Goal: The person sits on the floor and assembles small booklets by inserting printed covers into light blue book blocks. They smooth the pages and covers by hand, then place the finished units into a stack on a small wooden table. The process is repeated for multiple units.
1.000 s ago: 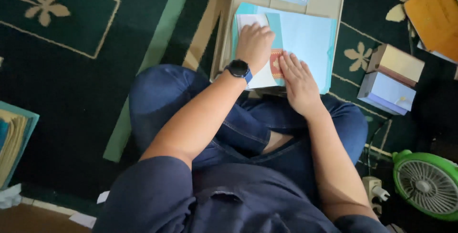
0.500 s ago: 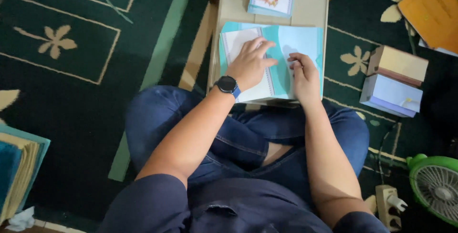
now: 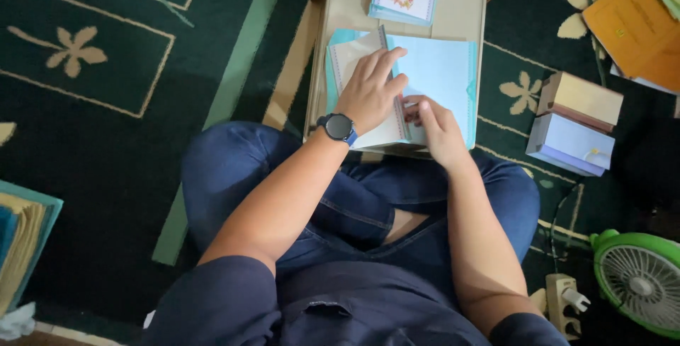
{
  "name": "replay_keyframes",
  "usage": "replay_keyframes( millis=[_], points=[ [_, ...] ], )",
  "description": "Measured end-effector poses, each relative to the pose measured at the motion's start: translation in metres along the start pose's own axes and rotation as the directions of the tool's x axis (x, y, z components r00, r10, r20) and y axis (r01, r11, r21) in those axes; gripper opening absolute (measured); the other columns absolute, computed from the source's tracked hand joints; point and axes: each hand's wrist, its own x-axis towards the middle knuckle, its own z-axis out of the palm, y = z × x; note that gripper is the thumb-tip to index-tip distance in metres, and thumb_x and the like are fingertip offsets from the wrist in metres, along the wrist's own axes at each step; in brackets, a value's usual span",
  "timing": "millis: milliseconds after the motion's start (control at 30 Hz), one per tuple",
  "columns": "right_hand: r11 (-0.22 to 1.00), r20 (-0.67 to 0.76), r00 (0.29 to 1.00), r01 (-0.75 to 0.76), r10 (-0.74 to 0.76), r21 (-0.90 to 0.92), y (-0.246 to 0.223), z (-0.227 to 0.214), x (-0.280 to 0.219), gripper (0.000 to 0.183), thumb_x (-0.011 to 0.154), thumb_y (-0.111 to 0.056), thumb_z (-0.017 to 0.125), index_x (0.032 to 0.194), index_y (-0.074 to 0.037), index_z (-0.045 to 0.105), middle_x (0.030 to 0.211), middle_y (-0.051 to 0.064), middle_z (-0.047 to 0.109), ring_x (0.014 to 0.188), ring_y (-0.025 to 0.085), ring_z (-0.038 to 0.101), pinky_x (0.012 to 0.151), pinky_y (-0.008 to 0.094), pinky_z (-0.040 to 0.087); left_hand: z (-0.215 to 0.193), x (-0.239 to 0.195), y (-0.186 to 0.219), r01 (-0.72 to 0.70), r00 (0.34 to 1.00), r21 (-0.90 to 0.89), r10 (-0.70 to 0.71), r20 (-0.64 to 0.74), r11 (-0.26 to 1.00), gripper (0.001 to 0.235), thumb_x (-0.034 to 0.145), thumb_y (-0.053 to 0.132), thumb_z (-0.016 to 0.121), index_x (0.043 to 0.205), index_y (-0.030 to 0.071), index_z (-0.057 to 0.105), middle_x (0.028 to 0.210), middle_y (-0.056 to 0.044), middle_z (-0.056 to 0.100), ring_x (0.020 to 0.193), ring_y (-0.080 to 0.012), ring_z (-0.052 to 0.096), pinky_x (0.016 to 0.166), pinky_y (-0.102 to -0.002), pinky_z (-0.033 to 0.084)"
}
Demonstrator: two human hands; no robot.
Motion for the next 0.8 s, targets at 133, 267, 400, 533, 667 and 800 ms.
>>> replay_keyframes(
  millis=[133, 267, 400, 533, 667, 800],
  points=[
    [0.984, -0.073, 0.993, -0.107, 0.098, -0.144, -0.024, 0.004, -0.002, 0.032, 0.111, -0.027, 0.046, 0.131, -0.014, 0.068, 0.091, 0.007, 0.075, 0.087, 0.021, 0.071, 0.084, 0.039, 0.054, 0.044, -0.025, -0.008, 0.214, 0.962, 0.126, -0.232, 0.144, 0.969, 0.035, 0.099, 0.010, 0.062, 0.133, 0.016, 0.060, 0.154, -0.020, 0.035, 0.138, -0.0403, 0.041, 0.106, -0.058, 0.041],
    [0.913, -0.092, 0.986, 0.091, -0.138, -0.397, -0.035, 0.009, -0.003, 0.038, 0.083, 0.001, 0.071, 0.122, 0.000, 0.070, 0.117, 0.012, 0.060, 0.108, 0.031, 0.049, 0.095, 0.040, 0.044, 0.048, -0.027, -0.014, 0.559, 0.787, 0.293, -0.608, 0.107, 0.775, 0.057, 0.084, 0.018, 0.069, 0.138, 0.004, 0.055, 0.158, -0.025, 0.032, 0.145, -0.0431, 0.035, 0.115, -0.062, 0.031],
    [0.761, 0.119, 0.960, 0.273, -0.253, -0.588, -0.054, 0.014, 0.008, 0.050, 0.091, 0.003, 0.059, 0.140, 0.002, 0.062, 0.147, 0.013, 0.061, 0.145, 0.042, 0.047, 0.118, 0.053, 0.036, 0.060, -0.032, -0.015, 0.611, 0.751, 0.305, -0.657, 0.070, 0.731, 0.048, 0.087, 0.019, 0.064, 0.134, 0.007, 0.059, 0.156, -0.022, 0.038, 0.145, -0.0430, 0.034, 0.114, -0.068, 0.030],
    [0.676, 0.191, 0.938, 0.342, -0.290, -0.653, -0.026, 0.019, 0.051, 0.052, 0.103, -0.008, 0.053, 0.153, 0.000, 0.048, 0.157, 0.016, 0.051, 0.147, 0.040, 0.044, 0.118, 0.052, 0.033, 0.060, -0.030, -0.017, 0.623, 0.704, 0.276, -0.679, 0.209, 0.732, 0.050, 0.093, 0.019, 0.055, 0.140, 0.003, 0.052, 0.161, -0.027, 0.029, 0.153, -0.0452, 0.016, 0.121, -0.074, 0.008],
    [0.580, 0.189, 0.933, 0.340, -0.306, -0.741, -0.006, 0.023, 0.085, 0.054, 0.108, -0.020, 0.047, 0.158, 0.000, 0.041, 0.163, 0.017, 0.042, 0.151, 0.036, 0.037, 0.121, 0.050, 0.029, 0.073, -0.038, -0.019, 0.594, 0.775, 0.213, -0.623, 0.109, 0.776, 0.053, 0.094, 0.023, 0.057, 0.141, -0.001, 0.055, 0.160, -0.027, 0.033, 0.153, -0.0396, 0.022, 0.126, -0.061, 0.005],
    [0.537, 0.212, 0.898, 0.405, -0.385, -0.740, -0.020, 0.024, 0.068, 0.055, 0.109, -0.021, 0.048, 0.158, 0.003, 0.040, 0.162, 0.020, 0.043, 0.151, 0.036, 0.039, 0.122, 0.048, 0.031, 0.077, -0.038, -0.023, 0.591, 0.772, 0.202, -0.620, 0.137, 0.781, 0.058, 0.089, 0.022, 0.062, 0.142, 0.000, 0.052, 0.162, -0.027, 0.029, 0.155, -0.0403, 0.019, 0.126, -0.060, 0.006]
  ],
)
